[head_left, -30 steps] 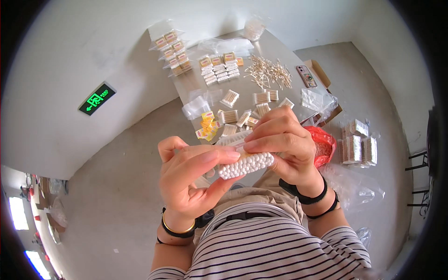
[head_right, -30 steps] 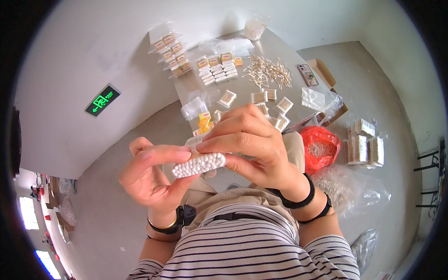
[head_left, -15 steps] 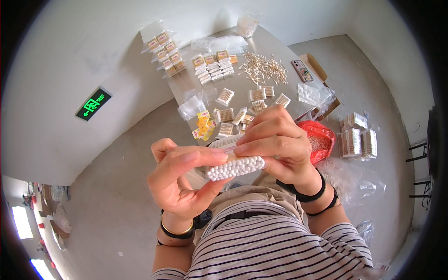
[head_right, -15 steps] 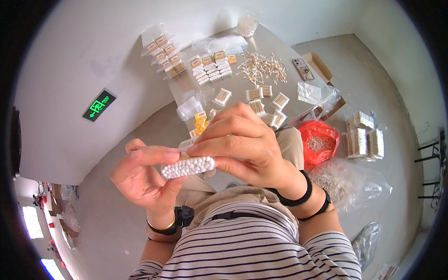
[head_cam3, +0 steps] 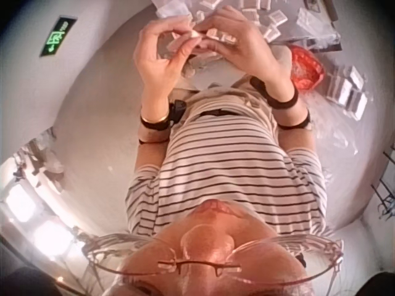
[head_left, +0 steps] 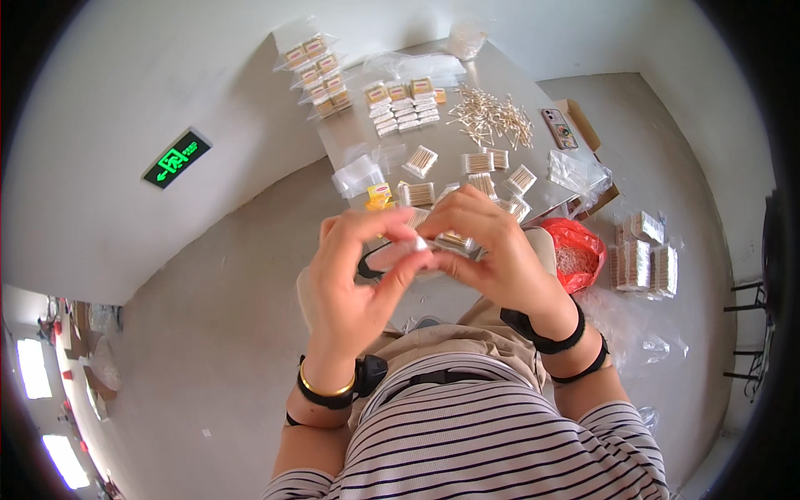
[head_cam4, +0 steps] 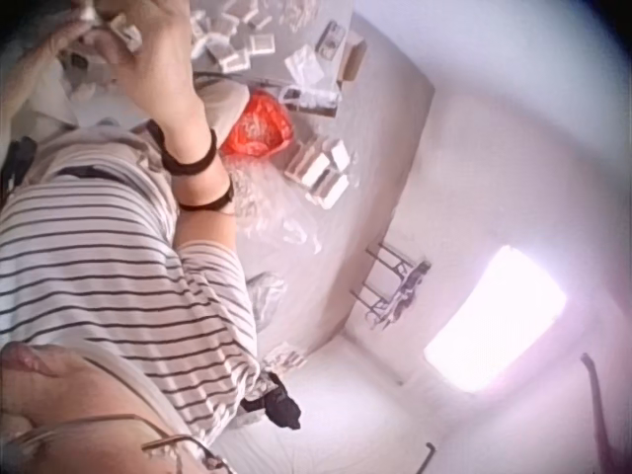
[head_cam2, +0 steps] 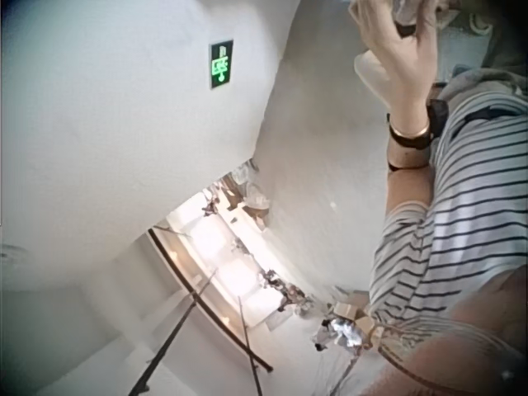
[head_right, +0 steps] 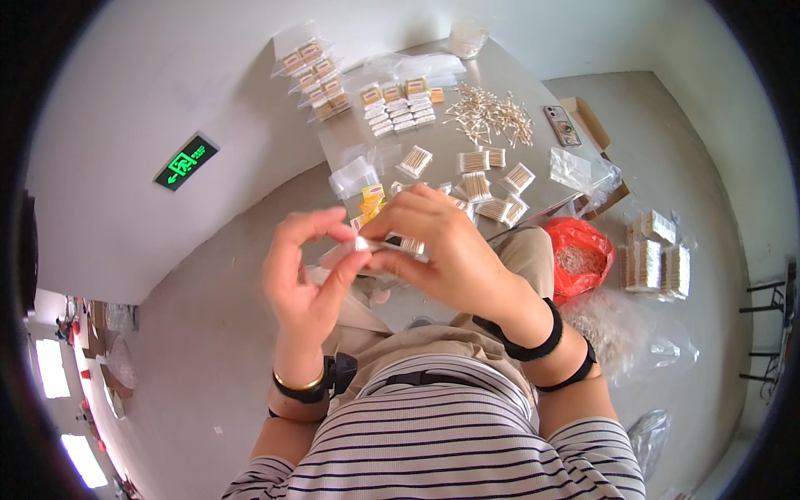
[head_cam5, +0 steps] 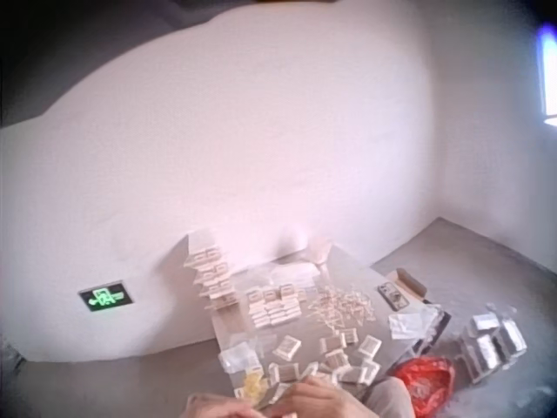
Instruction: The person sits at a table and repeatedly packs cotton swabs into small plastic bags. They pick up a bundle of swabs, insert them into a bag, and seal it before placing it on the table. The process is repeated for multiple units.
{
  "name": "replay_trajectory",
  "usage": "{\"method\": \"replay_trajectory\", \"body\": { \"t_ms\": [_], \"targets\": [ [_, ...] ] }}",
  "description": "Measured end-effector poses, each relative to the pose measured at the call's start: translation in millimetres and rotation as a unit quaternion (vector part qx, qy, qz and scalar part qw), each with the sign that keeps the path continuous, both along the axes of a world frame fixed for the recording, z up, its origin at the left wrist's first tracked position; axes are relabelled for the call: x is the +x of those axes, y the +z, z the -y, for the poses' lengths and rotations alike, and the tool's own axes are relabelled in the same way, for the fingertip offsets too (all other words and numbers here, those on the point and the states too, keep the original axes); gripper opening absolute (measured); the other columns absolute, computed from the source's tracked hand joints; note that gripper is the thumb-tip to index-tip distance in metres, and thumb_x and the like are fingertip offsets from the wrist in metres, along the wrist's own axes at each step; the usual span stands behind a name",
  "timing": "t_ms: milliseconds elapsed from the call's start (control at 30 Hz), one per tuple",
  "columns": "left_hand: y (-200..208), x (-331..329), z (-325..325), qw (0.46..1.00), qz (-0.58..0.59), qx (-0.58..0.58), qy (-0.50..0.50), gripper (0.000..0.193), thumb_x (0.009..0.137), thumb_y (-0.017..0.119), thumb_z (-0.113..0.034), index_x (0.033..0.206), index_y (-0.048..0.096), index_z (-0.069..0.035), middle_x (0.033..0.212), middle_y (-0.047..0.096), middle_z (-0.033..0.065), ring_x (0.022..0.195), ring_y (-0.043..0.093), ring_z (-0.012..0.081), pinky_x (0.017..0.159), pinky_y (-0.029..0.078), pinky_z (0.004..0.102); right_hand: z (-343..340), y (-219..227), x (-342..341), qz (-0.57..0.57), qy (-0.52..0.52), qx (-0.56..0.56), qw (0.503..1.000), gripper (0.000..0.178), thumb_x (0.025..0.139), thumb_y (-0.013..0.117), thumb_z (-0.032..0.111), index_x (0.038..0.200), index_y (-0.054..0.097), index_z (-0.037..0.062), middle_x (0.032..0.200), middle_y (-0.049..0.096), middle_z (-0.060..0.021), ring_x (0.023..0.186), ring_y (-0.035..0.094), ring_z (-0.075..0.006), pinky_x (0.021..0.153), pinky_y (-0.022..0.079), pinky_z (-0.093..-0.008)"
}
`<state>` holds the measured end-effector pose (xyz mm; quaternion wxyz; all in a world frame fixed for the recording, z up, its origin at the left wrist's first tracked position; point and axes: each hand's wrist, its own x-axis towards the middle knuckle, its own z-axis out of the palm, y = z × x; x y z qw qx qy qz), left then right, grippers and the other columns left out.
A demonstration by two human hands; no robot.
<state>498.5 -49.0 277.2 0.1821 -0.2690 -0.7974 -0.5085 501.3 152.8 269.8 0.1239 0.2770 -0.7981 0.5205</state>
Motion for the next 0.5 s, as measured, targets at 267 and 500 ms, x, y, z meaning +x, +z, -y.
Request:
{"method": "replay_trajectory", "body": {
  "t_ms": [267,500],
  "targets": [
    [-98.9,-29.7,17.8,0.822,0.282,0.492,0.053,0.028,0.094,0.076,-0.014,0.117,0.064,-0.004,0.113,0.068,0.0060,0.106,0.061,0.0104,0.098,0.046,0.0265,41.7,-82.7,-6.9,0.169,-0.070,-0.082,0.980,0.027,0.101,0.065,0.023,0.107,0.051,0.0008,0.081,0.057,-0.0074,0.074,0.054,-0.0163,0.067,0.043,-0.0312],
    [-158.4,-20.8,25.5,0.769,0.392,0.501,0.064,0.035,0.104,0.063,-0.034,0.123,0.066,-0.004,0.115,0.068,0.0021,0.109,0.059,0.0084,0.100,0.042,0.0283,81.5,-114.0,-36.6,0.127,-0.166,-0.009,0.978,0.028,0.110,0.047,0.022,0.091,0.047,0.0010,0.070,0.045,-0.0125,0.063,0.041,-0.0235,0.060,0.038,-0.0369]
  ]
}}
